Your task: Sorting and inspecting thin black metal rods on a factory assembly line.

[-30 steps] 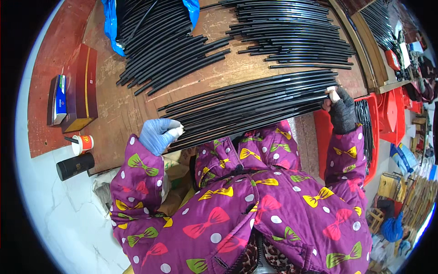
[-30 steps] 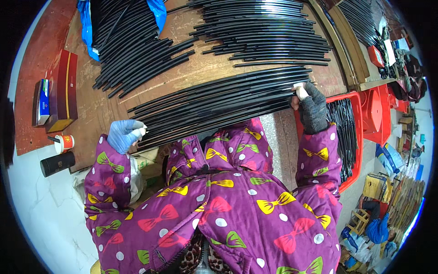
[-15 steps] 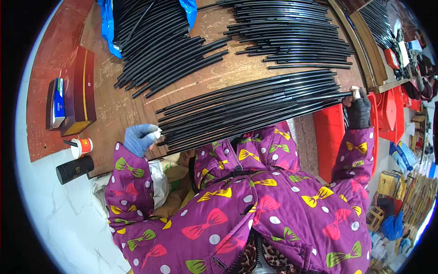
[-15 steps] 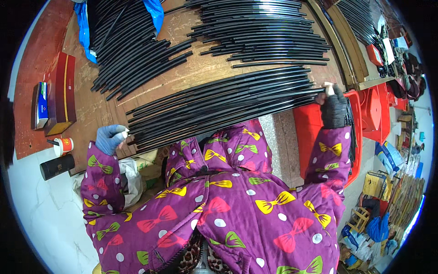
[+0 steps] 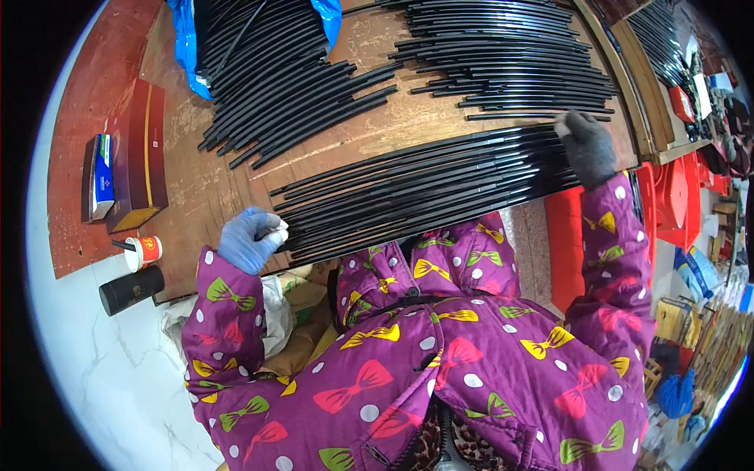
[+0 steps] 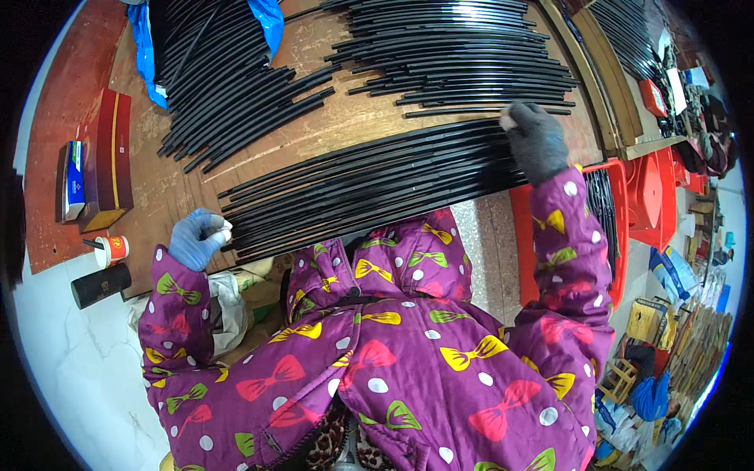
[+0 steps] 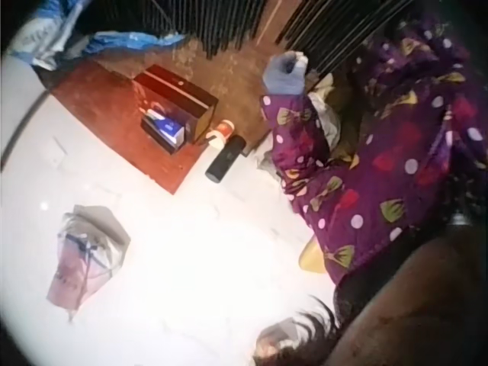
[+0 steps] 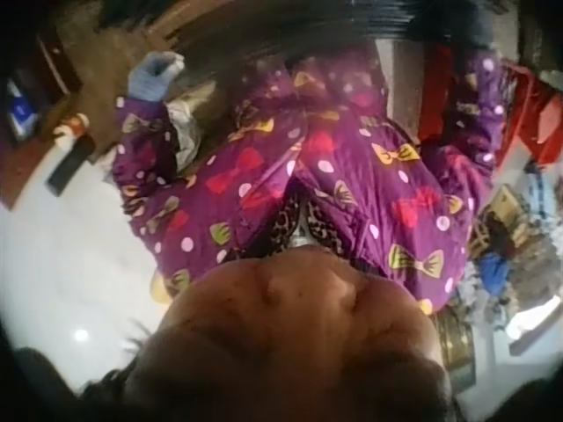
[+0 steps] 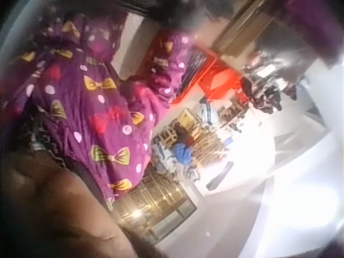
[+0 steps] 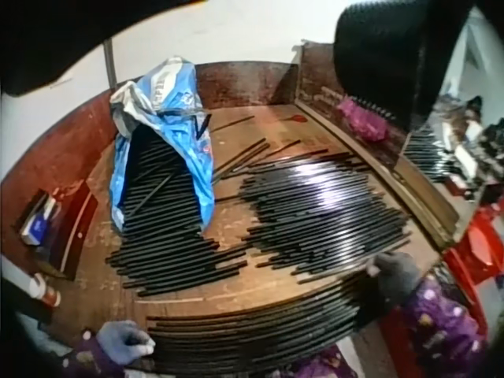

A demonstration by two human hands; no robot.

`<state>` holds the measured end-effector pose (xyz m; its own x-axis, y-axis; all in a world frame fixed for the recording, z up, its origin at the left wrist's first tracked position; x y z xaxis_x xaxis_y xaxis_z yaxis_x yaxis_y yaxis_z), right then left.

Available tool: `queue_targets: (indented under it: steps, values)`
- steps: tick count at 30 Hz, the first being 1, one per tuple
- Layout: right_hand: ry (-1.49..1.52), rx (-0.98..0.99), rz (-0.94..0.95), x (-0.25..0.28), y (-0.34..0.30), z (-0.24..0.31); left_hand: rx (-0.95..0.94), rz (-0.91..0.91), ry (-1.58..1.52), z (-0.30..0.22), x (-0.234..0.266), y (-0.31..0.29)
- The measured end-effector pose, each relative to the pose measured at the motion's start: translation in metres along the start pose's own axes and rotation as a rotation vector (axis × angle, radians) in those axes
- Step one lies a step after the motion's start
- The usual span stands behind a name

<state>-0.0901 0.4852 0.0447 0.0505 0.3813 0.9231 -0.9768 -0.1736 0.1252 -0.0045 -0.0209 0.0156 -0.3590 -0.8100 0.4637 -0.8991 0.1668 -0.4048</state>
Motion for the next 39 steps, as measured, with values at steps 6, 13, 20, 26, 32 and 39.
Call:
queue_targets:
  steps: [6,13,20,26,32,39]
  values:
    - [-0.504,0.03,0.343,-0.028,0.047,0.015,-0.254,-0.147,0.528,-0.044,0.0,0.04]
    - [-0.677,0.162,0.494,-0.019,0.051,0.044,-0.321,-0.267,0.934,-0.057,-0.023,0.1]
    - [-0.638,0.29,0.298,-0.006,0.04,0.048,-0.254,-0.122,0.993,-0.053,-0.027,0.106]
    - [-0.22,0.373,0.224,0.001,0.018,0.079,-0.316,-0.238,0.816,-0.044,-0.026,0.089]
    - [-0.03,0.364,0.131,0.0,-0.004,0.086,-0.184,-0.058,0.185,-0.047,-0.03,0.064]
    - [-0.04,0.405,0.191,0.005,-0.01,0.1,-0.025,0.072,-0.148,-0.065,-0.03,0.04]
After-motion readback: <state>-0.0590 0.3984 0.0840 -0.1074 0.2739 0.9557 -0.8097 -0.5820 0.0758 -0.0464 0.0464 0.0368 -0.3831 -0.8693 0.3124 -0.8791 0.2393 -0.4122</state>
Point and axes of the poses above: each hand's wrist, its own y-axis towards the middle knuckle, its own x-axis out of the back of the hand, z = x × y, the point moved 2 cm from there along y, towards the middle knuckle, and after that the axes turned 5 degrees about z, right-handed, at the moved point
